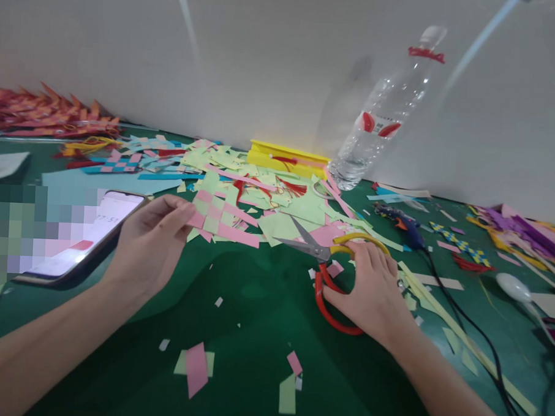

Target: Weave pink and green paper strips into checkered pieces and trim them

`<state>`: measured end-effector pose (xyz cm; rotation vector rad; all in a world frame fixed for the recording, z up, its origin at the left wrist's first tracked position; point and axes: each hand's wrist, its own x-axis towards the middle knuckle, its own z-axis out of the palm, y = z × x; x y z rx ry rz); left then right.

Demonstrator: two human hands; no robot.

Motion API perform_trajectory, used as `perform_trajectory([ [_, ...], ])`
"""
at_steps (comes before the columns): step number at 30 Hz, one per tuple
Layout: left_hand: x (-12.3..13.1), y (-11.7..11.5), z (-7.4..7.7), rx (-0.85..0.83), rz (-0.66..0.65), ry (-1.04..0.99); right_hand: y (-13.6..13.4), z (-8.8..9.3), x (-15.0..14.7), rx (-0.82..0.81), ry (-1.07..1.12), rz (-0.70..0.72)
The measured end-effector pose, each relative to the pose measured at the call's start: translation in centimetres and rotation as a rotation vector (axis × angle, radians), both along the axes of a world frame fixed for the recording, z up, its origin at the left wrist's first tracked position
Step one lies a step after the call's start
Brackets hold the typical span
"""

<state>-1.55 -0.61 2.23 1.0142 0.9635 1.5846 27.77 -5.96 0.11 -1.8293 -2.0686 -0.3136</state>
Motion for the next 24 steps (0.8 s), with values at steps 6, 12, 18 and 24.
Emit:
perform_trajectory([
  [6,-0.1,-0.1,-0.1,-0.054,-0.058,0.106,0.0,-0.3,0.1,0.059,-0.026,-0.020],
  [12,-0.3,0.3,-1.1,-0.073,-0.255,0.545,0.1,-0.2,0.4,0.174,-0.032,-0.019],
  [18,0.2,0.2,-1.3,0.222,-0.155,0.918,-0.4,0.0,-0.2,0.207,-0.040,0.003],
  [24,0.6,-0.8,-0.6,0.190,-0.225,0.909,-1.4,0.1,-1.7,0.262,-0.103,0.093],
])
